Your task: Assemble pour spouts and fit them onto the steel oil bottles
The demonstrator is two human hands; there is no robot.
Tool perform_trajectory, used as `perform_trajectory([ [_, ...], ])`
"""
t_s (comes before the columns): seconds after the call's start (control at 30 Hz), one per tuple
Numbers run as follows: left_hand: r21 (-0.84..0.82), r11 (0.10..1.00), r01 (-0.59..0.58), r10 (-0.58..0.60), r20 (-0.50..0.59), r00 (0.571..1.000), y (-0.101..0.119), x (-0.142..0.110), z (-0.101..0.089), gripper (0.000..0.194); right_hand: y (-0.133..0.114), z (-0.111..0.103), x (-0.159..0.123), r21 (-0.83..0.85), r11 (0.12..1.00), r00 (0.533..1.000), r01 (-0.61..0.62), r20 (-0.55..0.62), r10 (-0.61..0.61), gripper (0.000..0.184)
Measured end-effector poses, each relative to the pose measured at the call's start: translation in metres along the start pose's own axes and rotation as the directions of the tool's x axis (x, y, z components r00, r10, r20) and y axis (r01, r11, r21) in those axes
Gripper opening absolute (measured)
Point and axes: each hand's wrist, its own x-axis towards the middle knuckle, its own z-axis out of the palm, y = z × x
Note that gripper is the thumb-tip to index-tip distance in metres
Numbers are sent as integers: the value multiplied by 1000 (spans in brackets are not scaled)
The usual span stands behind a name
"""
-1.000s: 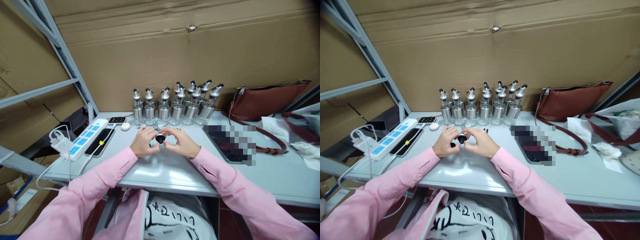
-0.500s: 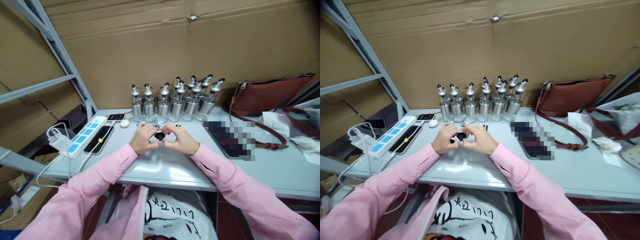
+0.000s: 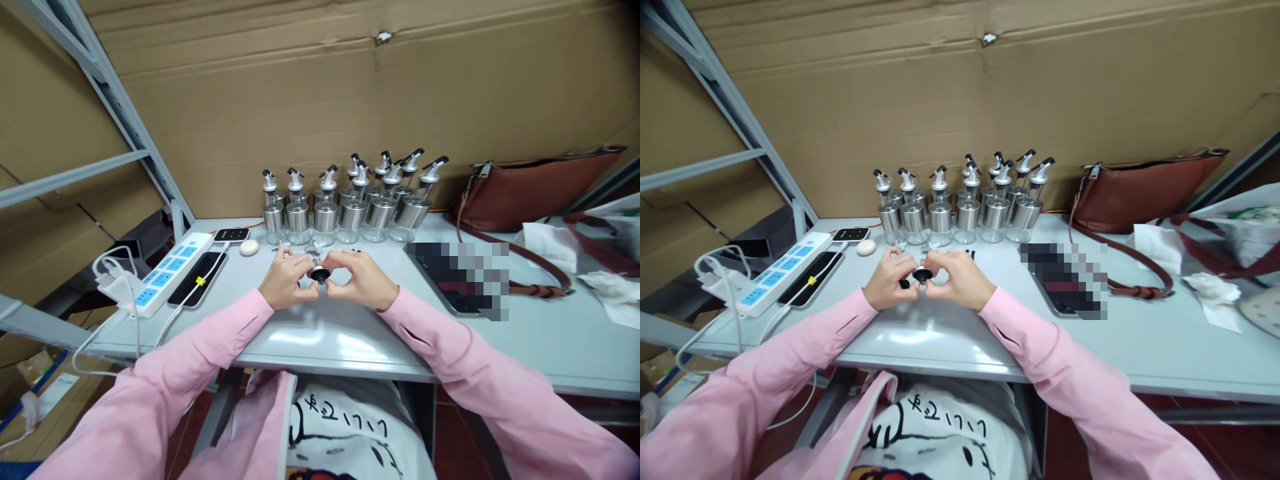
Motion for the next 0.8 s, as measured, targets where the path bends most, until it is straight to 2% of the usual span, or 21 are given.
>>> perform_trajectory([
  [0.27, -49, 998, 28, -28, -8, 1000, 3, -1, 0, 8, -1, -1, 1, 12, 1000, 1000, 3, -2, -3, 13],
  [0.43, -124, 991, 52, -58, -41, 998, 3, -1, 1, 6, 1, -1, 1, 53, 999, 998, -11, -53, 14, 14],
  [0.7, -292, 956, -12, -12, -82, 997, 0, -2, 2, 28, 2, -2, 0, 59, 998, 992, -26, -124, 33, 15],
  [0.8, -318, 948, -20, -9, -90, 996, -1, -2, 2, 30, 2, -1, 0, 44, 999, 992, -13, -125, 19, 14],
])
